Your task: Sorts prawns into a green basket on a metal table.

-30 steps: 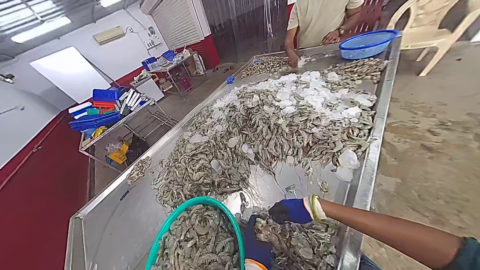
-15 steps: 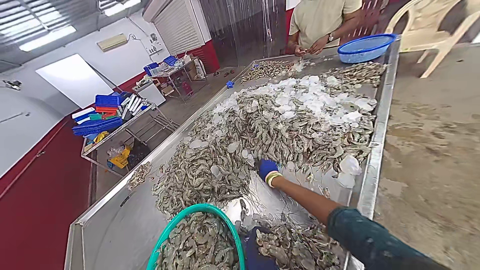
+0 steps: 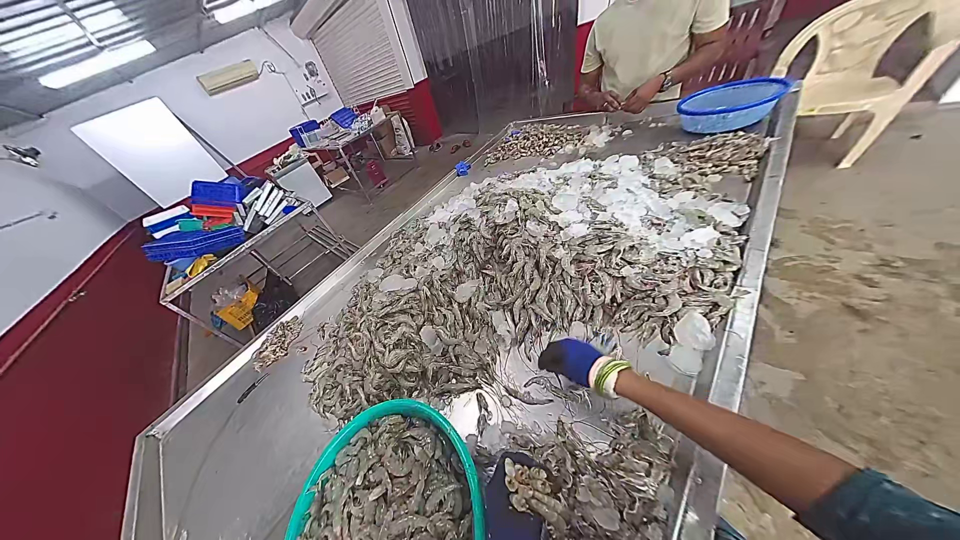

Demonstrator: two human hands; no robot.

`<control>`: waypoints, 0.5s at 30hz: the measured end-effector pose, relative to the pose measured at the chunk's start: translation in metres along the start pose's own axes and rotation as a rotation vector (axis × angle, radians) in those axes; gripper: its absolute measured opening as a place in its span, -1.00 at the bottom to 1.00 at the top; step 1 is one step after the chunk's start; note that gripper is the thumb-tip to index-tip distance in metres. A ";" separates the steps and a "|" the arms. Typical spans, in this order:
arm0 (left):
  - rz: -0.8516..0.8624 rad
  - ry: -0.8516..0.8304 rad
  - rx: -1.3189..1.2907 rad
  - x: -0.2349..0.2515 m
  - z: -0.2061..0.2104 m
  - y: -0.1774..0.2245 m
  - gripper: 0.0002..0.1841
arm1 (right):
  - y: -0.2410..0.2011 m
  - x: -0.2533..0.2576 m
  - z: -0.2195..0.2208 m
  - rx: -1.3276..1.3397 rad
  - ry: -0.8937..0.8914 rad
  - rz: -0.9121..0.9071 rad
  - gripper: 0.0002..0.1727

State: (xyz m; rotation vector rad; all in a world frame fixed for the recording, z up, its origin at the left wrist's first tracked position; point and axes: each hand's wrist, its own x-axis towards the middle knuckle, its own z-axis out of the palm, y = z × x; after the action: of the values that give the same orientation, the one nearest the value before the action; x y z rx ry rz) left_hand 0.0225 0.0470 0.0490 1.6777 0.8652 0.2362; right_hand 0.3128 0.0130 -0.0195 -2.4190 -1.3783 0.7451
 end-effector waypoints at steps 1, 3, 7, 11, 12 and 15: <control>0.069 0.013 0.002 0.006 0.004 -0.018 -0.59 | -0.014 0.005 0.009 -0.053 -0.034 -0.084 -0.75; 0.197 0.033 -0.031 0.021 0.013 -0.061 -0.56 | -0.027 0.027 0.035 -0.170 -0.051 -0.404 -0.72; 0.139 0.070 0.008 0.020 0.013 -0.071 -0.49 | -0.021 0.062 0.058 -0.287 0.002 -0.615 -0.77; 0.126 0.172 0.158 0.027 0.015 -0.074 -0.47 | -0.023 0.023 0.067 -0.414 -0.041 -0.315 -0.74; 0.137 0.186 0.189 0.034 0.017 -0.073 -0.47 | -0.034 0.005 0.069 -0.392 -0.059 -0.285 -0.73; 0.062 0.155 0.339 0.042 0.022 -0.062 -0.41 | -0.074 -0.058 0.072 -0.255 -0.115 -0.247 -0.72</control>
State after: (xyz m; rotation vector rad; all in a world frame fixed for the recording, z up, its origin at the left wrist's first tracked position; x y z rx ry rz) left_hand 0.0391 0.0602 -0.0264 2.0238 1.0122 0.2761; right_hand 0.1959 -0.0005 -0.0278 -2.3538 -1.8793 0.6912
